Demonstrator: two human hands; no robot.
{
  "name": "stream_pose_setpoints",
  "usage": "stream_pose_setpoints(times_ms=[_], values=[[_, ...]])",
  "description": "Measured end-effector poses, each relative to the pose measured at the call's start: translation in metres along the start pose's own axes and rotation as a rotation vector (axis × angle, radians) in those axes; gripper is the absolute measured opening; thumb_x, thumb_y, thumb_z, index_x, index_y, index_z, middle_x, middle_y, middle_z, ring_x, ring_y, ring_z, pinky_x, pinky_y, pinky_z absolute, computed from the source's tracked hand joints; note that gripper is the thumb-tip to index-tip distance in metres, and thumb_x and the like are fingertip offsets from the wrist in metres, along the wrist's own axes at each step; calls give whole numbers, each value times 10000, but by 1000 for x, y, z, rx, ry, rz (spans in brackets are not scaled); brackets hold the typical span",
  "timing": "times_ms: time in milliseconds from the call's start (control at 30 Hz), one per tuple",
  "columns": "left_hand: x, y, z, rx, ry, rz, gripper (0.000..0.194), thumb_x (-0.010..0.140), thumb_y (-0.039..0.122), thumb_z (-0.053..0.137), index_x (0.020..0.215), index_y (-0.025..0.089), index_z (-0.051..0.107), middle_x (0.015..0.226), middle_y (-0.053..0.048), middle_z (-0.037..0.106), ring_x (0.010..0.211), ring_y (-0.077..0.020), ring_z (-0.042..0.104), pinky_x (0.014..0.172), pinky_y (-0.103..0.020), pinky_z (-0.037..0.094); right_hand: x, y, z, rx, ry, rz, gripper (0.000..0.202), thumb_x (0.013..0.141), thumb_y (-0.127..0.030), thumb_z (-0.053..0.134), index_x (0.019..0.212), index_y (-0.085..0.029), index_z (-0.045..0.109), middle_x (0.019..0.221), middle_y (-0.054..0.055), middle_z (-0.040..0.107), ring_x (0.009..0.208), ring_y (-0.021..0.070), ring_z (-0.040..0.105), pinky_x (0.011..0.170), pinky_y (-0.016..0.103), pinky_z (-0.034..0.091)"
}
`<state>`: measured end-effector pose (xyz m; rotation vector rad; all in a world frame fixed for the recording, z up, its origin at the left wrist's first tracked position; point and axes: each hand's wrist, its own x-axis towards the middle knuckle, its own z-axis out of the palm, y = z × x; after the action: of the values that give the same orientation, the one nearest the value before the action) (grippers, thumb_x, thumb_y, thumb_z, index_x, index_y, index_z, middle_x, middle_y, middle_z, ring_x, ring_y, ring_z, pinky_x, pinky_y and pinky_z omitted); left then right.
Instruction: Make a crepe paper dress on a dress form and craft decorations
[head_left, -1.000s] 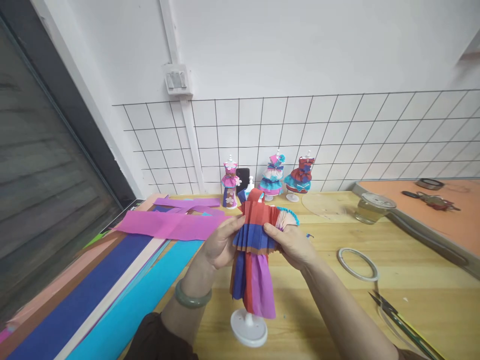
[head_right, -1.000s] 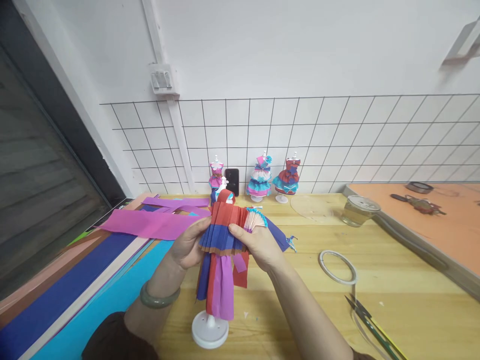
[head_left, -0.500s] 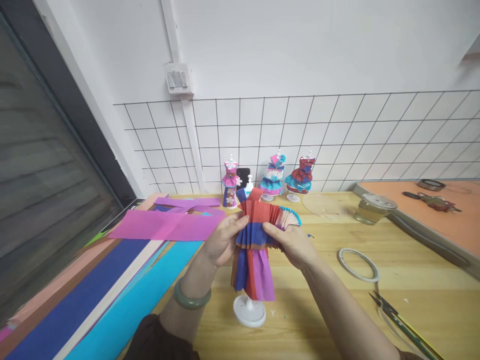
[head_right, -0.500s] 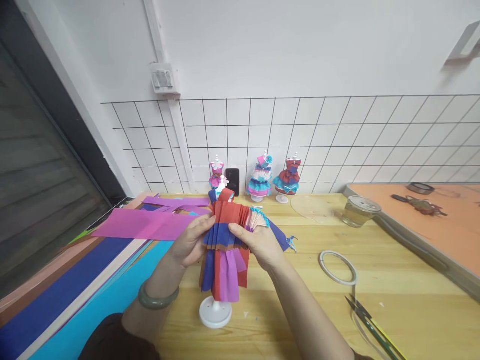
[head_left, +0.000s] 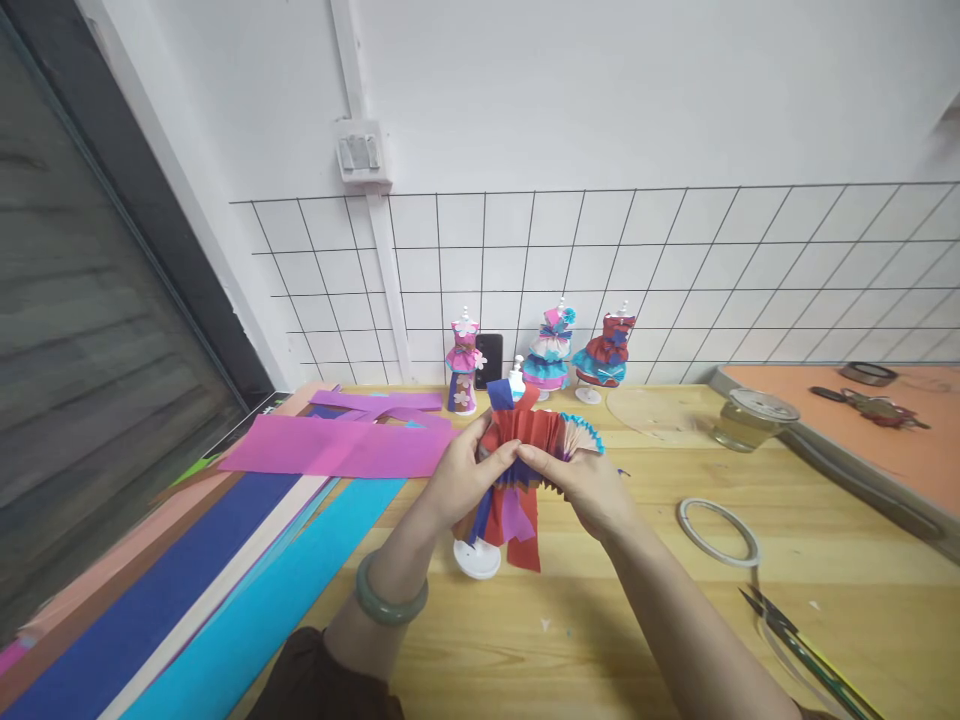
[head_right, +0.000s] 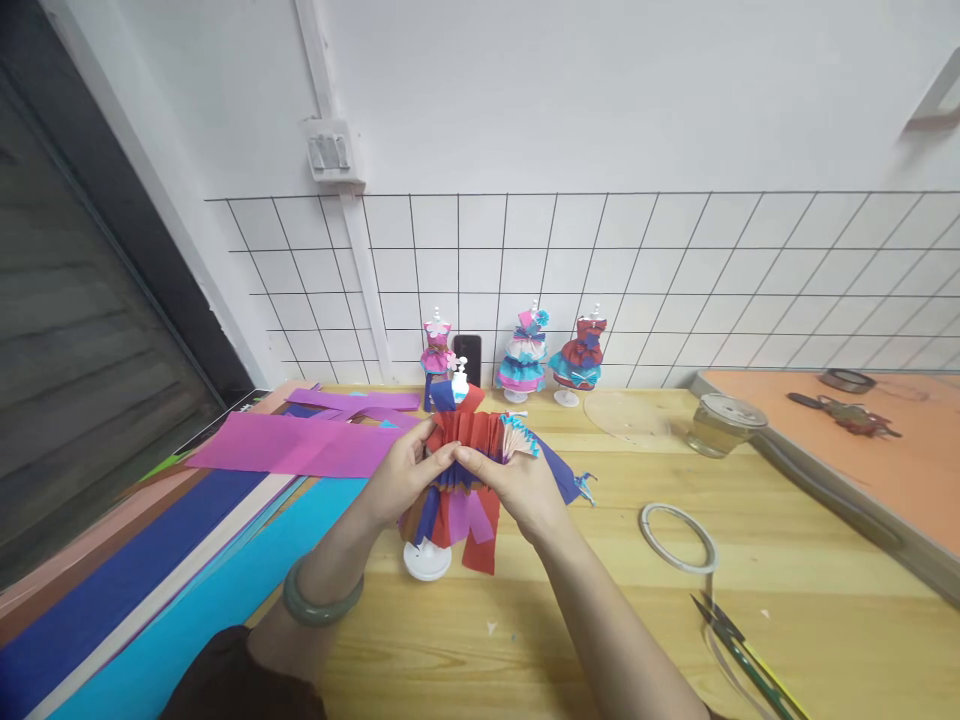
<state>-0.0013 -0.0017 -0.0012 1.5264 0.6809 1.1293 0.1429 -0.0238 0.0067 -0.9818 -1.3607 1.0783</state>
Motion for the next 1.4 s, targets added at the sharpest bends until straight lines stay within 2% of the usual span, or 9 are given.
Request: stream_pose_setpoints(times_ms=[133, 333, 433, 533, 700, 867, 1033, 1200, 1400], values=[[1, -5, 0, 73, 13, 6, 481, 744, 371, 584, 1165, 153, 504, 889, -57, 617, 804, -183, 572, 725, -299, 468, -1, 0, 2, -66, 43, 30, 245, 701, -360, 665, 820, -150, 622, 626, -8, 586, 497, 80, 477, 420, 184, 370], [4, -9, -2, 90, -6, 1, 532, 747, 368, 581, 1220, 153, 462, 889, -62, 621, 842, -199, 569, 744, -311, 468, 0, 6, 3, -43, 65, 54, 231, 701, -371, 664, 740, -154, 592, 571, -23, 554, 437, 62, 426, 360, 175, 301], [5, -9, -3, 48, -31, 41, 512, 774, 337, 559, 1242, 166, 443, 1001, -81, 614, 959, -222, 548, 821, -331, 447, 0, 9, 3, -23, 73, 97, 230, 683, -368, 680, 744, -154, 622, 600, -5, 595, 439, 72, 447, 366, 186, 317], [6, -8, -4, -33, -49, 59, 447, 806, 317, 523, 1223, 168, 465, 1132, -94, 576, 1070, -237, 503, 898, -347, 407, 0, 9, 4, 45, 64, 132, 258, 674, -363, 688, 828, -160, 653, 695, 26, 651, 500, 107, 517, 400, 202, 363], [9, -9, -7, -185, -70, 24, 383, 858, 320, 427, 1201, 167, 500, 1179, -85, 565, 1130, -235, 473, 959, -360, 357, 1, 8, 5, 148, 28, 130, 275, 686, -349, 678, 904, -182, 656, 818, 43, 677, 591, 133, 575, 465, 217, 414], [10, -15, -6, -173, -25, 3, 396, 836, 298, 462, 1212, 181, 497, 1124, -69, 605, 1097, -235, 500, 952, -373, 365, 2, 13, 4, 116, 69, 119, 275, 689, -365, 673, 877, -167, 637, 723, 33, 654, 524, 123, 546, 442, 224, 397], [8, -16, 1, -129, 14, 47, 416, 828, 270, 479, 1234, 183, 473, 1150, -82, 587, 1089, -226, 506, 940, -362, 387, 0, 13, 6, 19, 132, 117, 282, 700, -393, 656, 857, -159, 633, 616, 10, 614, 478, 111, 513, 417, 217, 383], [6, -12, 6, -88, 8, 79, 433, 820, 240, 496, 1247, 192, 453, 1183, -76, 562, 1034, -204, 536, 902, -338, 427, -2, 8, 9, -62, 149, 104, 322, 712, -413, 633, 935, -181, 634, 632, 15, 618, 491, 124, 519, 394, 219, 387], [5, -12, 4, -65, 12, 78, 438, 819, 246, 504, 1248, 180, 448, 1168, -83, 568, 1046, -209, 525, 919, -354, 413, -3, 9, 8, -119, 144, 79, 311, 719, -422, 617, 913, -180, 635, 632, 24, 616, 499, 137, 525, 394, 233, 405]])
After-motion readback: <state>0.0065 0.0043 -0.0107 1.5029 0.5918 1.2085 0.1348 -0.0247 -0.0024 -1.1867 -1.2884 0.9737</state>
